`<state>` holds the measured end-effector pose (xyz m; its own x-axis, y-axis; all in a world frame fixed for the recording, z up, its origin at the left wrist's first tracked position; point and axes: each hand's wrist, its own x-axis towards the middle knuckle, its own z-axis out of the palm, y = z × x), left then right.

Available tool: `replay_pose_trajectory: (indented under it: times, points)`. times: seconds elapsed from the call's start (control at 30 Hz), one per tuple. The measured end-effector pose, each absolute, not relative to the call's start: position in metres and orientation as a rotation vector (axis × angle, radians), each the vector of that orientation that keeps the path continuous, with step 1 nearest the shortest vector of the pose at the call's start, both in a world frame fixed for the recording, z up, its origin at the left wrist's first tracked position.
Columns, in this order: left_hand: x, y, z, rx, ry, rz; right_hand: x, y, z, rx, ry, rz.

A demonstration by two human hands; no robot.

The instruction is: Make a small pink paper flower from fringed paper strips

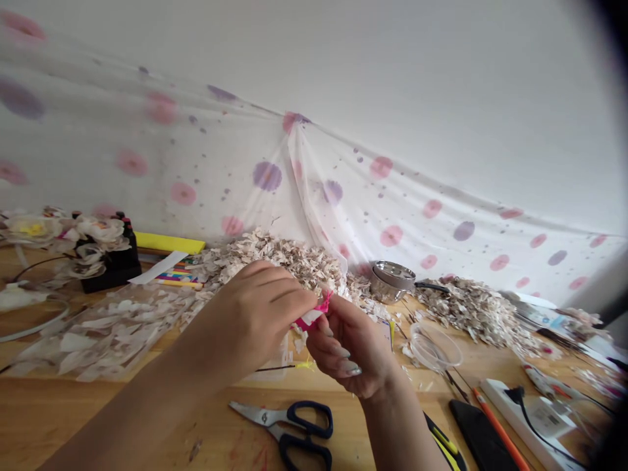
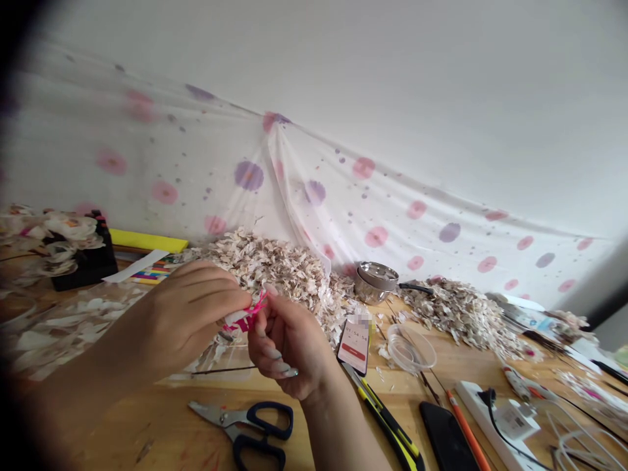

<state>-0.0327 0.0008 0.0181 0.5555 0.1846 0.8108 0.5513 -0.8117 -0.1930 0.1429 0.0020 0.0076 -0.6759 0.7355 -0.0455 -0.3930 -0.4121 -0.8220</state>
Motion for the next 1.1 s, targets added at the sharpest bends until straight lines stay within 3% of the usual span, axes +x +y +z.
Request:
replay_pose_trajectory:
  times: [0.23, 0.57, 1.1]
  points:
    - [-0.035, -0.003, 0.019, -2.167, -0.448, -0.973, 0.142, 0.002, 0.008, -0.606, -1.146, 2.039]
    - [-0.036, -0.007, 0.008, -1.821, -0.292, -1.148, 0.149, -0.006, 0.007, -0.648, -1.217, 1.868]
    - [-0.036, 0.004, 0.006, -1.875, -0.403, -1.254, 0.149, -0.012, 0.015, -0.624, -1.289, 1.773]
